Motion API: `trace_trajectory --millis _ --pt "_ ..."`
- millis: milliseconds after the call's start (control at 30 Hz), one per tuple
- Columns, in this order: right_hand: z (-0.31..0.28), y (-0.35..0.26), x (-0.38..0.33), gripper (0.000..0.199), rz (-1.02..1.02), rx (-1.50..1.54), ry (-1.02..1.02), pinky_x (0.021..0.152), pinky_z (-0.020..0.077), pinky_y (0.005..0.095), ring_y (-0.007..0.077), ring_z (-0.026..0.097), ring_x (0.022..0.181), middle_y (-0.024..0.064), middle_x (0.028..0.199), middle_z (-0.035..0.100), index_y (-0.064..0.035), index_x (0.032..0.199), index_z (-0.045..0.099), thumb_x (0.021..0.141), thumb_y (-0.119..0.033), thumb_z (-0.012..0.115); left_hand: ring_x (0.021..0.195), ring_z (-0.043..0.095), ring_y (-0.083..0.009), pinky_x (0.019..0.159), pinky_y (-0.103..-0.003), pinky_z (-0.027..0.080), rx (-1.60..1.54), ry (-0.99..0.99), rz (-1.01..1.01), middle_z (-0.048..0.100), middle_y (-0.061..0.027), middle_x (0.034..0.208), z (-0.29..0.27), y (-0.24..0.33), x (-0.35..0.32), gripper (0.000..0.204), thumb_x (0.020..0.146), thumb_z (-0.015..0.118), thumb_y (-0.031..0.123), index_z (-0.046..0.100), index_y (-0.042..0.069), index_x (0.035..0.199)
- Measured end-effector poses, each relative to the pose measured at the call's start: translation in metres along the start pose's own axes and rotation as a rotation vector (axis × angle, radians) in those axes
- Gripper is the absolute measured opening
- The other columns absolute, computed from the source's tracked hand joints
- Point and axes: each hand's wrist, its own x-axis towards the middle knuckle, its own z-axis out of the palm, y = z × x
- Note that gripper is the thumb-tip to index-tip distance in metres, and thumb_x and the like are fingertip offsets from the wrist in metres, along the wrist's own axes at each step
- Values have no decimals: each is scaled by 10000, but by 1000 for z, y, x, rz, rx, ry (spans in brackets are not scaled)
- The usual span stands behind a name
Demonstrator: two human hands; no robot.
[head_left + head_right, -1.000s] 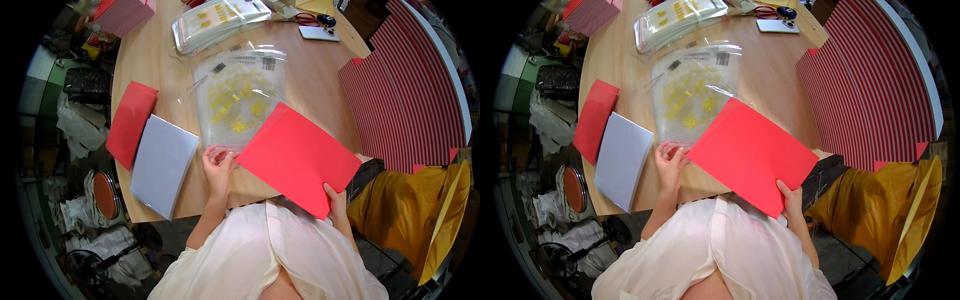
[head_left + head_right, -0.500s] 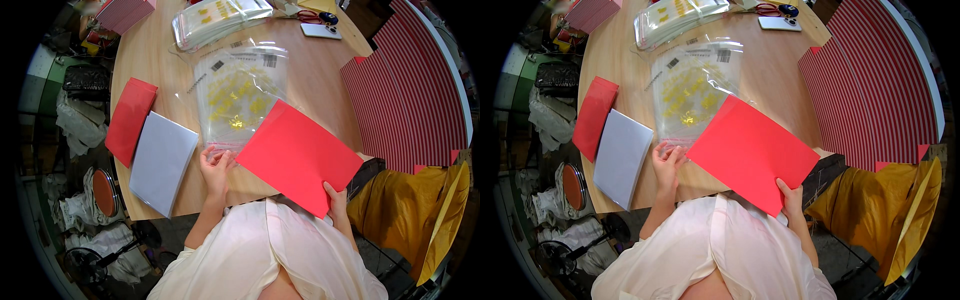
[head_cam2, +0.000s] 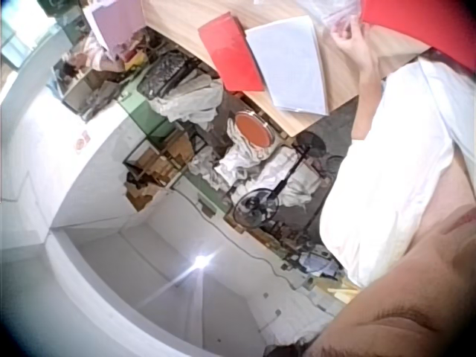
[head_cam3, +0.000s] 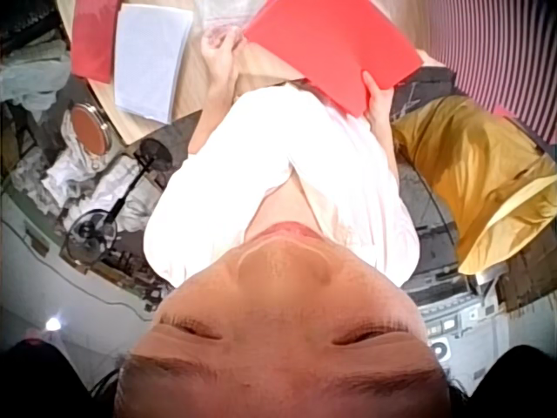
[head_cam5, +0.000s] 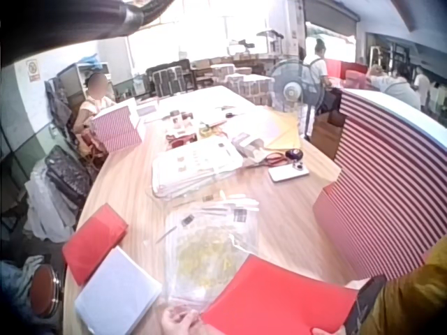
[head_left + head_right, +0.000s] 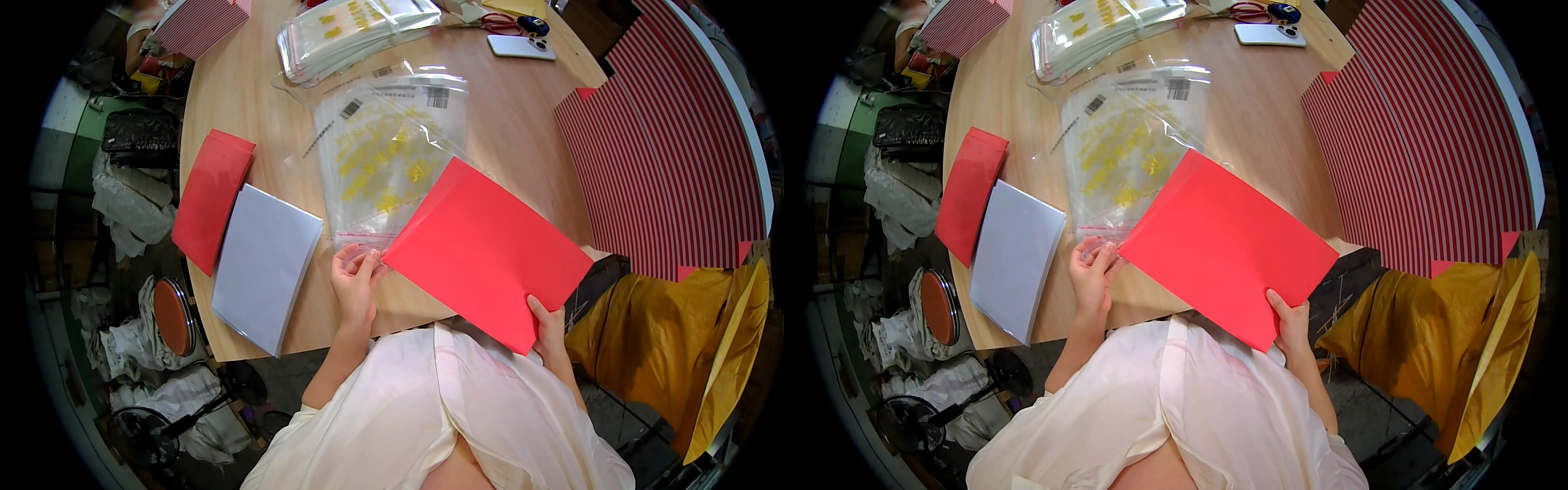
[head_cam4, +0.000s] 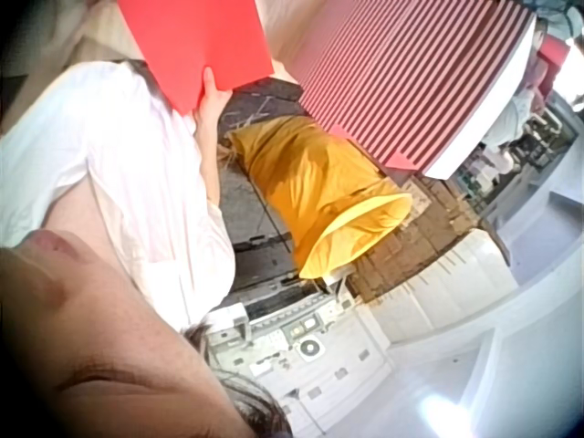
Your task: The person repeatedly picks up sheets of white and red paper from a stack and places them into clear plastic bags. They handle the paper one at a time, folding it slightly before inserting it into the packaging.
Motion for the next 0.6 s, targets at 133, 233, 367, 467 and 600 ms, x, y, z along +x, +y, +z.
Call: trace_trajectory --millis 133,233,367,467,600 --pt "3 -2 -2 274 10 25 4 794 548 301 166 657 909 84 1052 660 9 1127 605 860 3 669 875 669 -223 777 -379 610 -13 2 22 614 -122 972 -2 -1 3 361 884 647 4 432 8 1174" --pt "3 -2 -2 280 4 14 6 792 545 300 166 656 908 85 1053 658 10 1129 603 859 1 673 832 663 -201 762 -384 617 10 8 47 614 -114 954 -6 -5 5 338 887 643 4 441 4 1159" --pt "0 1 -1 280 -12 -25 13 790 544 299 167 655 904 87 1050 659 14 1127 602 858 -2 676 792 655 -184 747 -393 624 46 12 97 610 -112 949 -7 -7 5 324 890 636 0 443 0 1150" --pt "-1 2 -1 277 -13 -38 20 789 543 299 165 654 900 86 1047 660 16 1124 603 857 -3 677 816 671 -208 742 -391 624 75 15 109 608 -114 943 -8 -5 5 337 890 637 1 435 0 1159" --pt "-1 0 -1 279 -18 -65 21 789 542 297 163 651 898 86 1048 658 15 1125 600 857 -2 677 882 693 -269 728 -378 620 68 27 89 609 -120 934 -1 10 2 376 889 642 8 412 -3 1186"
